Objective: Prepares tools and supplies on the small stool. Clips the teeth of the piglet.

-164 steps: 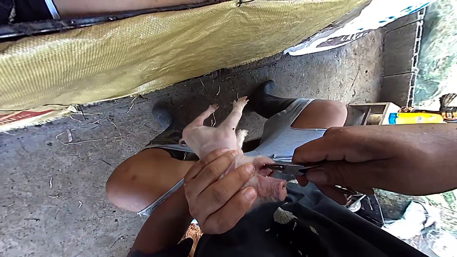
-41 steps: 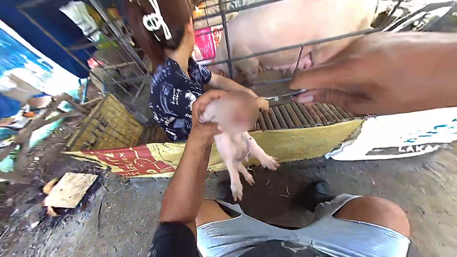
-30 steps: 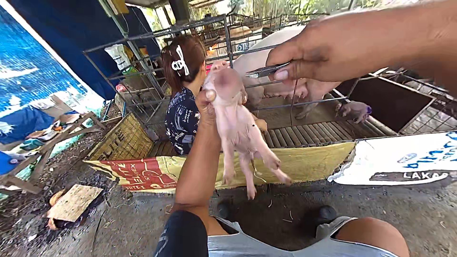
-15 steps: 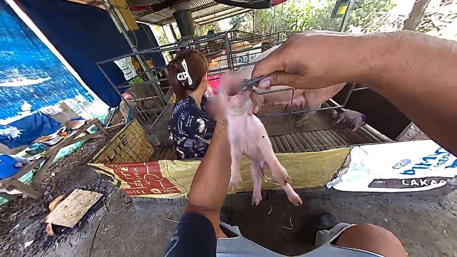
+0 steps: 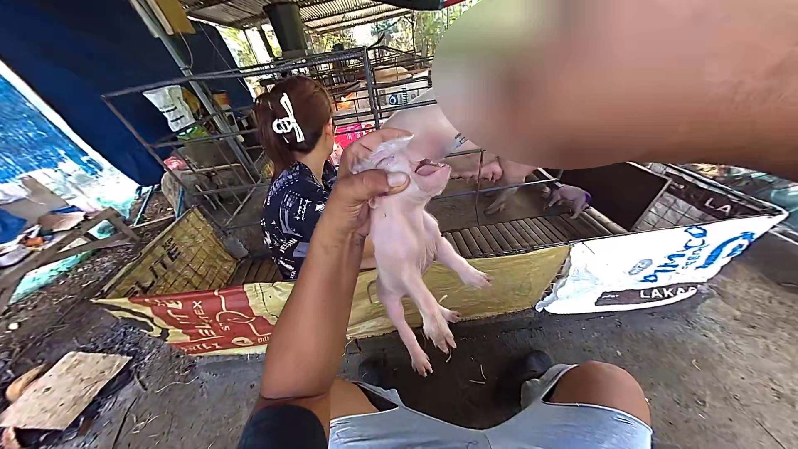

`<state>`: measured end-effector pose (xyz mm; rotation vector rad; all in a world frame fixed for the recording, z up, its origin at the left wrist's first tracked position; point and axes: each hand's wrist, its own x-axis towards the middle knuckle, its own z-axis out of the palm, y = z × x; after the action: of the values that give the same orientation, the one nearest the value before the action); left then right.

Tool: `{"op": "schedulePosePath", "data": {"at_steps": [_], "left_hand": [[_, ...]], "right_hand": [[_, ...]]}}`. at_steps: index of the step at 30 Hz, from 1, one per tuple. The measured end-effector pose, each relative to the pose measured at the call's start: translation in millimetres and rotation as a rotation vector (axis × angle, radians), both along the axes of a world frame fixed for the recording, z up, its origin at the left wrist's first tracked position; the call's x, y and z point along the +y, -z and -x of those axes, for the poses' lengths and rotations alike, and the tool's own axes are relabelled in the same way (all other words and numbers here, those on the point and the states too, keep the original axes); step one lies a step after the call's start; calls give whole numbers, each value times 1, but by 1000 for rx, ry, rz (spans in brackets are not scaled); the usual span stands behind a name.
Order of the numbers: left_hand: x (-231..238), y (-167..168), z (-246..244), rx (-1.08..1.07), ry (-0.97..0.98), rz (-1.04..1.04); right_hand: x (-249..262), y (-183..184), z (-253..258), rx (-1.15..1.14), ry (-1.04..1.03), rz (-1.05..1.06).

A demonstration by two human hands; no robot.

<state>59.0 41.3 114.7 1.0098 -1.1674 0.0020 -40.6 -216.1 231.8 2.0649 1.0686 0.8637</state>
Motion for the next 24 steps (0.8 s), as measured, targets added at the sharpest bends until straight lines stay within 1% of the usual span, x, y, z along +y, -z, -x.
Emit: {"op": "schedulePosePath", "data": {"at_steps": [4,7,17,24], "left_hand": [[3,-5,14,21,-67,-59],[4,-5,18,25,-75,-64],[2,-6,26,21,-42,-46],[1,-7,33,10,-89,-73]], "right_hand": [[-1,2,8,-84,-75,46],[-1,3,13,-88,-114,60],[6,4,28,-174,-76,96],[2,2,32,-145,-60,96]]}}
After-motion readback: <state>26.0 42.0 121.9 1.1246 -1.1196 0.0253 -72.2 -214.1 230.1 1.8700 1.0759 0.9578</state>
